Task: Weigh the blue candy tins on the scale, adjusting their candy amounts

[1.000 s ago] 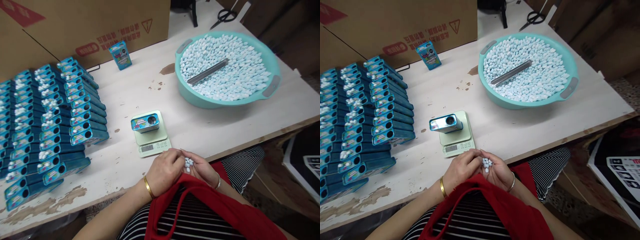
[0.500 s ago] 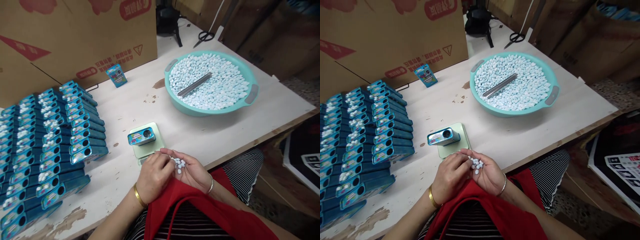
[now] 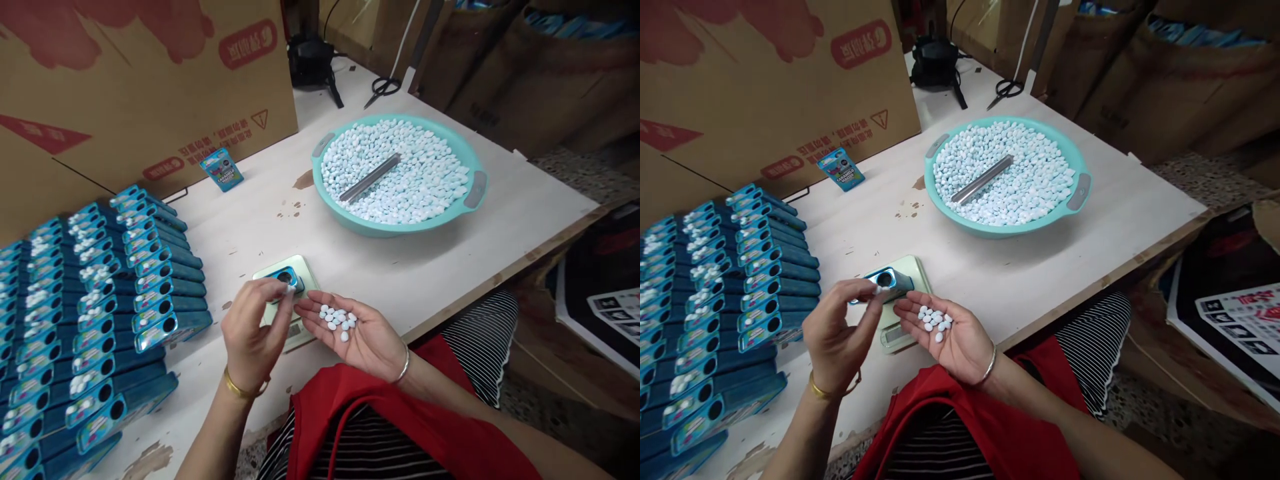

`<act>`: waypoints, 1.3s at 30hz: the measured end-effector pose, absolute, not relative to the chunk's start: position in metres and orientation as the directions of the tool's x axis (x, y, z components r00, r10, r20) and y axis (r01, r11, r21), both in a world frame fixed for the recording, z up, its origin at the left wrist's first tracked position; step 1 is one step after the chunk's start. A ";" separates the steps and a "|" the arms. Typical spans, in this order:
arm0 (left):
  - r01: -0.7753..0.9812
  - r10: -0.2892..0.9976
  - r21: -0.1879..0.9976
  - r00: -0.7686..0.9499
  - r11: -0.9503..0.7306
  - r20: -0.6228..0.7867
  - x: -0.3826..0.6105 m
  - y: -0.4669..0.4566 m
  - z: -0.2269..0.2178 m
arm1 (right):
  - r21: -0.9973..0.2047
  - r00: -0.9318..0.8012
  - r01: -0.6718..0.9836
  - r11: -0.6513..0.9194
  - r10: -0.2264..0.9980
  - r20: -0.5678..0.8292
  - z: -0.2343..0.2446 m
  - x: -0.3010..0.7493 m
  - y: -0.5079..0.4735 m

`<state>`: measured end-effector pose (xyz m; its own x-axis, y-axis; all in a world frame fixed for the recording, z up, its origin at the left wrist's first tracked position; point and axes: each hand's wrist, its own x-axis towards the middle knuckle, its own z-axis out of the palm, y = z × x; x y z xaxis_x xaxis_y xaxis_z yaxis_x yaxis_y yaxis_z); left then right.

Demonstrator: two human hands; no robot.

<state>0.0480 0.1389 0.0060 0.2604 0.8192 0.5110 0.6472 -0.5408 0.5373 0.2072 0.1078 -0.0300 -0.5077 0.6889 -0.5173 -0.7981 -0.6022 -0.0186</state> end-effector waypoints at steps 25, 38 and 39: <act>0.990 0.980 0.072 0.104 -0.118 0.170 -0.048 0.421 -0.023 | -0.132 -0.300 -0.859 -0.494 0.697 -0.652 -0.098 0.244 0.122; 0.922 0.929 0.112 0.369 -0.370 0.029 -0.100 0.216 0.062 | -0.136 -0.280 -0.812 -0.567 0.584 -0.762 -0.094 0.256 0.116; 0.932 0.935 0.076 0.354 -0.355 0.024 -0.108 0.185 0.060 | -0.138 -0.280 -0.810 -0.570 0.583 -0.763 -0.094 0.256 0.115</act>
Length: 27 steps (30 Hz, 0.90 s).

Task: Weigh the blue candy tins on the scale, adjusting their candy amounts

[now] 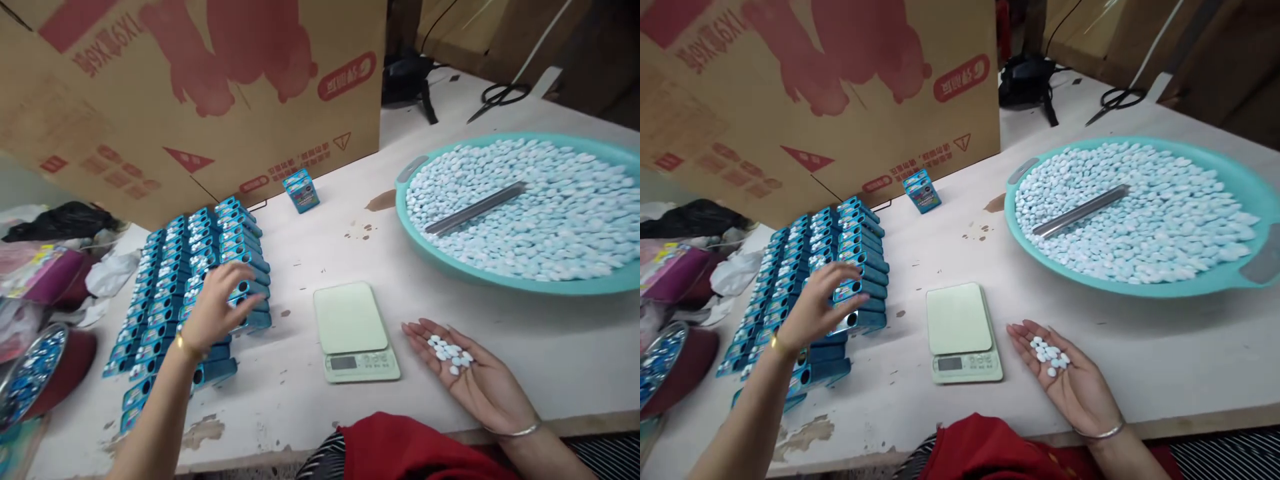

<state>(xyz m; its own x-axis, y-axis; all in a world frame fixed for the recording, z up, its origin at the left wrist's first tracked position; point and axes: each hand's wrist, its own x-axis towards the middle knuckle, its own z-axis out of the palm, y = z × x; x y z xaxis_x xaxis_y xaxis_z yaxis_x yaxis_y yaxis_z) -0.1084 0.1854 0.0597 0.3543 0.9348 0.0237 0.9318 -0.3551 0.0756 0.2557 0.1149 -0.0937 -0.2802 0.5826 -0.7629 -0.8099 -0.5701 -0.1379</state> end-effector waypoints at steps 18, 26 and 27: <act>0.793 0.786 -0.025 0.606 -0.608 0.118 0.004 0.144 0.026 | -0.267 -0.311 -0.814 -0.516 0.775 -0.550 -0.112 0.254 0.114; 0.736 0.736 0.063 0.663 -0.675 0.135 0.032 0.162 0.026 | -0.208 -0.299 -0.840 -0.502 0.746 -0.594 -0.099 0.258 0.112; 0.730 0.731 0.091 0.654 -0.677 0.193 0.035 0.154 0.027 | -0.188 -0.312 -0.838 -0.512 0.733 -0.605 -0.094 0.257 0.109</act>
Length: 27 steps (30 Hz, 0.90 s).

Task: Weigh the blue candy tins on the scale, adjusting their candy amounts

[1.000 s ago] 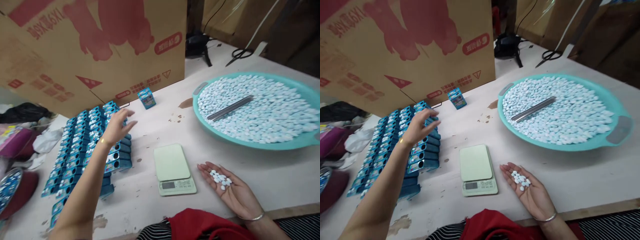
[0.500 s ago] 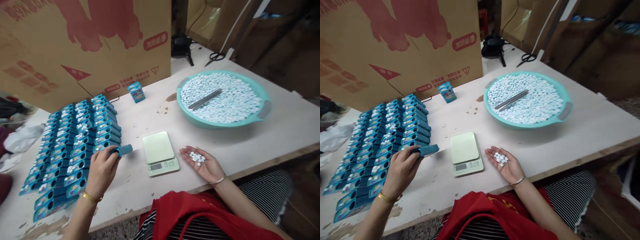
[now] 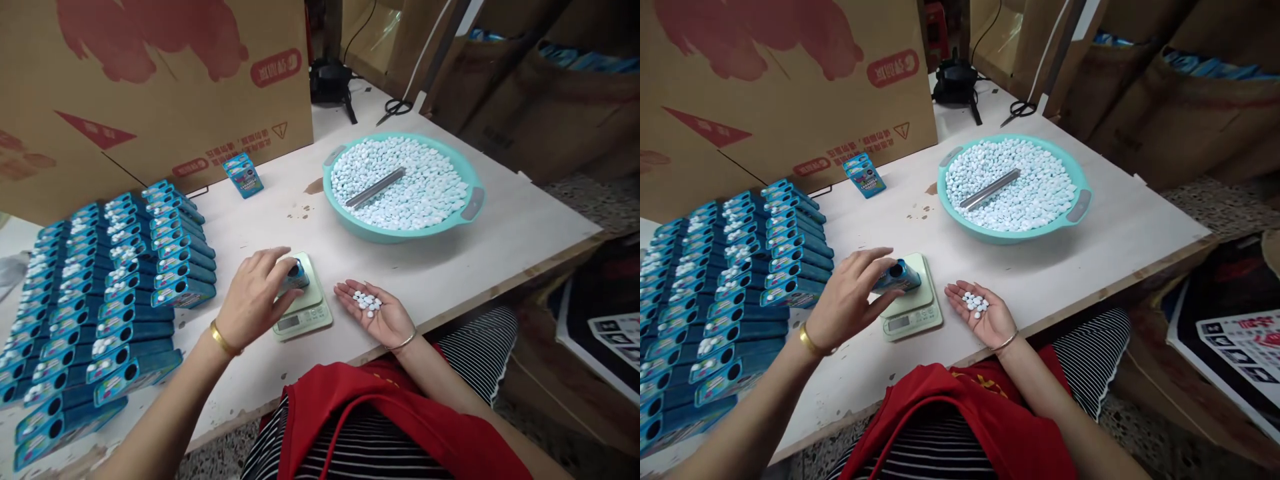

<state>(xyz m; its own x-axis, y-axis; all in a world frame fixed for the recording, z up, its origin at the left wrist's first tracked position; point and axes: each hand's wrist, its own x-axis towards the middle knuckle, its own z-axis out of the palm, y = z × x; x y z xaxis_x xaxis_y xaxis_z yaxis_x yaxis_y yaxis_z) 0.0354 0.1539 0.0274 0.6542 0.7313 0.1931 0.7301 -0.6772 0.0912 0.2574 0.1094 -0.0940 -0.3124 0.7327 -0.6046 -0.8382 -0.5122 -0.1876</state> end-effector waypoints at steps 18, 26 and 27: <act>0.632 0.701 0.516 0.709 -0.578 -0.083 0.109 0.078 -0.052 | -0.066 -0.445 -0.756 -0.652 0.585 -0.678 -0.077 0.245 0.073; 0.641 0.702 0.460 0.710 -0.614 -0.053 0.108 0.078 -0.057 | -0.044 -0.471 -0.734 -0.678 0.554 -0.687 -0.071 0.239 0.072; 0.636 0.707 0.469 0.706 -0.613 -0.033 0.107 0.078 -0.058 | -0.041 -0.477 -0.734 -0.678 0.557 -0.680 -0.070 0.239 0.073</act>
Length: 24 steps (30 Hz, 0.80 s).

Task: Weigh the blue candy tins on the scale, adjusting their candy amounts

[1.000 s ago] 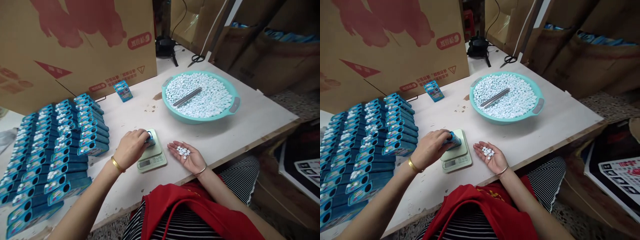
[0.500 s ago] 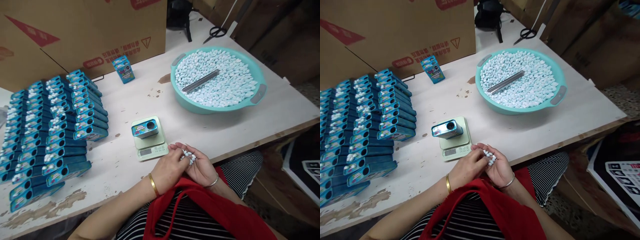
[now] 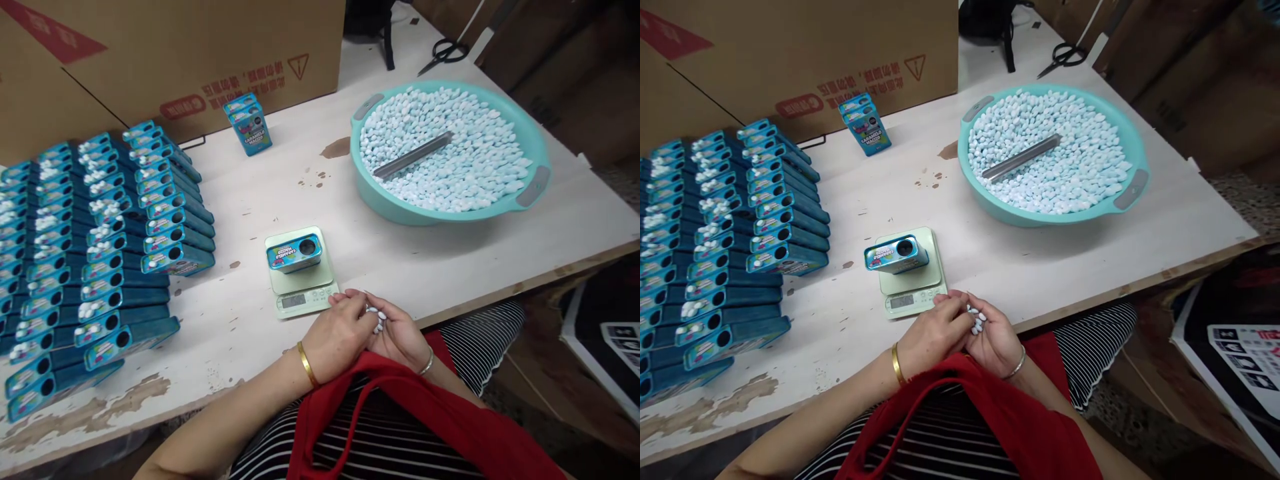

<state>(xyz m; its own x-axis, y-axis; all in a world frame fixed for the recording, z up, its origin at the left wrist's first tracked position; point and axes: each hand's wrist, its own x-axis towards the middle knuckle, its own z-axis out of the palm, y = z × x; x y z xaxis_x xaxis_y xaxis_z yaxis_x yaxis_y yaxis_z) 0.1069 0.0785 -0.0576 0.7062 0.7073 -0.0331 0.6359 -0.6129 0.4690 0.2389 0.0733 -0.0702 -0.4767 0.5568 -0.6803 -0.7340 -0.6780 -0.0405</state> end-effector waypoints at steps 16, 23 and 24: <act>0.731 0.843 0.442 0.354 -0.520 0.405 0.043 0.153 0.019 | -0.065 -0.497 -0.790 -0.610 0.698 -0.515 -0.047 0.214 0.106; 0.615 0.802 0.516 0.487 -0.596 0.346 0.056 0.118 0.006 | -0.021 -0.491 -0.810 -0.586 0.696 -0.524 -0.046 0.216 0.102; 0.597 0.786 0.520 0.535 -0.610 0.308 0.065 0.110 -0.001 | -0.011 -0.492 -0.809 -0.588 0.686 -0.536 -0.047 0.217 0.099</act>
